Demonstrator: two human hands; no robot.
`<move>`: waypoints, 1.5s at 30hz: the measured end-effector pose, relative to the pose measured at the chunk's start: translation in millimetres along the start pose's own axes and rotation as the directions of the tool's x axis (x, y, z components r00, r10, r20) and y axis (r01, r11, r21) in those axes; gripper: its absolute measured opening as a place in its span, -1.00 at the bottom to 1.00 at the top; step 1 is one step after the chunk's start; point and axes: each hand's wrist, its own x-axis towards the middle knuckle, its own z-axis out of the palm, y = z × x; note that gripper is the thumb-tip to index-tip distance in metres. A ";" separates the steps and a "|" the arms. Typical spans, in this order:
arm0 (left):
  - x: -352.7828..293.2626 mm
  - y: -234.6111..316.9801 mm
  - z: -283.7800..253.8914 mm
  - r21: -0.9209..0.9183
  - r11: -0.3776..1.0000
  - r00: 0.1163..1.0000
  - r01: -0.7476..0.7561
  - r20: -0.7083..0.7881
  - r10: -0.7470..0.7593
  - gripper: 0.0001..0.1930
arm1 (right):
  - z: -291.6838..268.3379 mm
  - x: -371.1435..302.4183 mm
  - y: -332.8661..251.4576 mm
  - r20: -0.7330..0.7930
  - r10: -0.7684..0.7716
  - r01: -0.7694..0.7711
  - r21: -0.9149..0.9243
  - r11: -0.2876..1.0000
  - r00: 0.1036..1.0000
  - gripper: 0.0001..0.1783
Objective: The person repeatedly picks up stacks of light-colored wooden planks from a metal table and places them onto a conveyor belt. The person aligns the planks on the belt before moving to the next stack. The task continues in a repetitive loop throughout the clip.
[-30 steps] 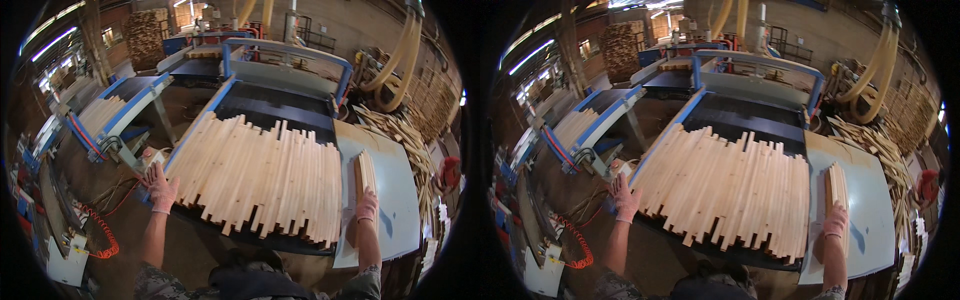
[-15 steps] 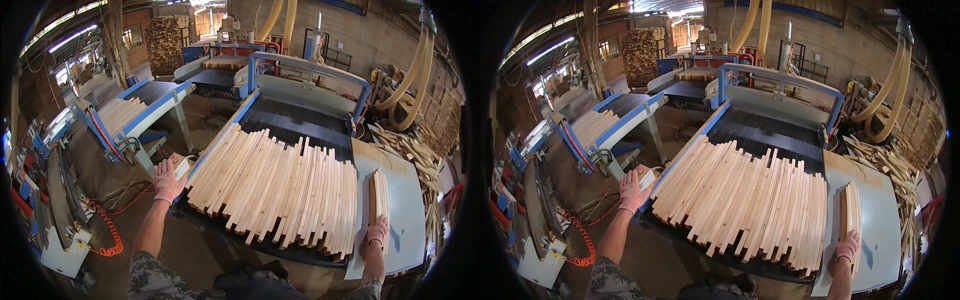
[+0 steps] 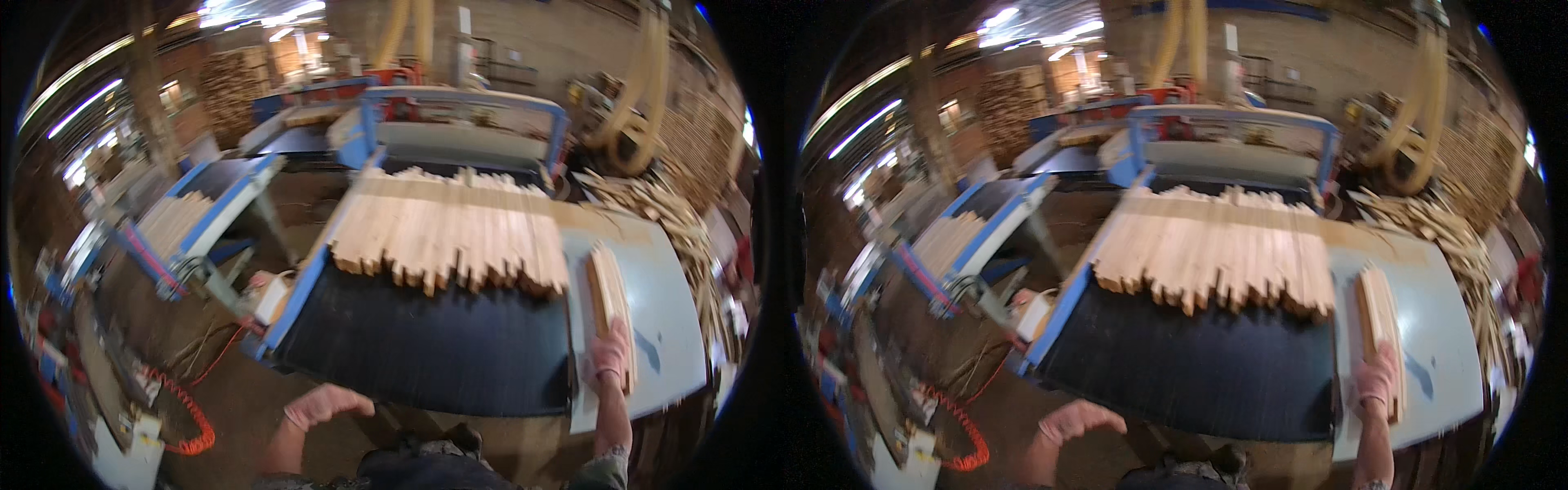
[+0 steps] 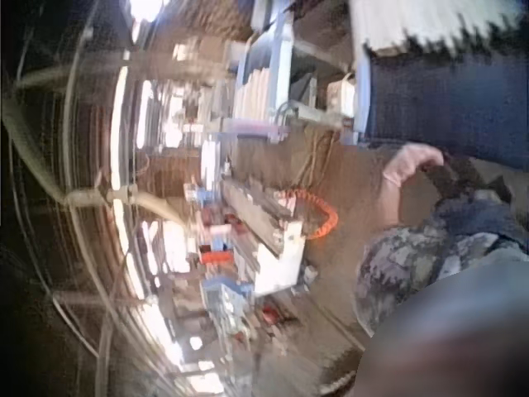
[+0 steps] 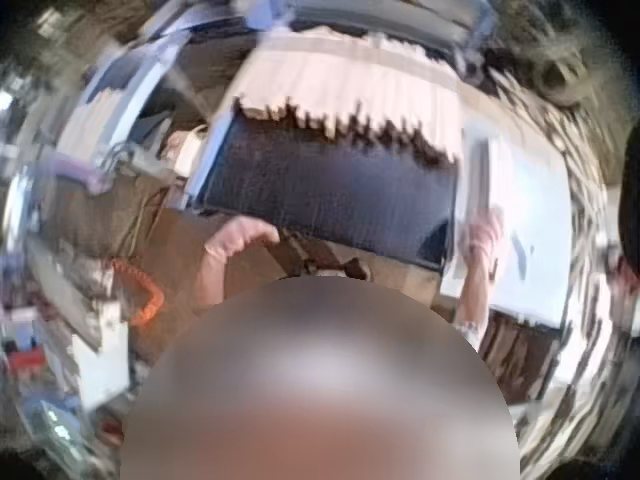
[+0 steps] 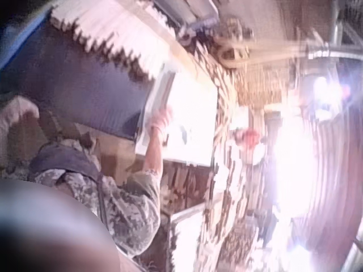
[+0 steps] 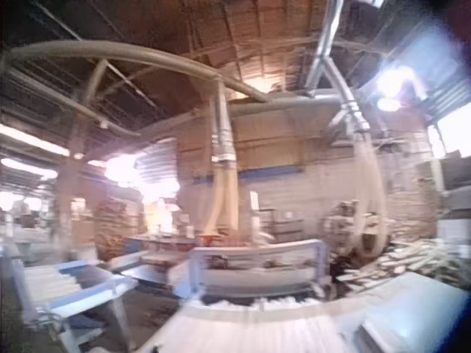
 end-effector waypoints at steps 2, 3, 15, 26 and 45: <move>5.6 -76.9 23.3 -0.173 0.963 0.978 0.209 0.022 -0.208 -0.47 | -66.8 -37.0 -48.2 0.119 -0.028 -0.002 0.243 0.970 0.993 -0.29; 9.0 -110.0 28.6 -0.169 0.848 0.850 0.502 -0.086 -0.520 -0.45 | -87.1 -63.1 -66.7 0.186 -0.014 -0.048 0.326 0.944 0.982 -0.31; 52.0 -393.5 48.3 0.110 0.205 0.226 0.973 -0.232 -0.946 -0.78 | -25.6 -406.6 64.0 0.827 0.232 -0.702 0.247 0.668 0.512 -0.46; 252.7 -414.3 145.9 0.161 0.372 0.353 0.914 0.132 -0.926 -0.61 | 27.9 -724.1 213.9 0.774 0.546 -0.945 -0.223 -0.238 -0.320 -0.52; 387.9 -487.6 525.2 0.748 0.215 0.545 0.628 -0.226 -0.808 -0.65 | 11.7 -669.3 425.0 0.579 0.812 -0.931 0.252 -0.264 -0.073 -0.58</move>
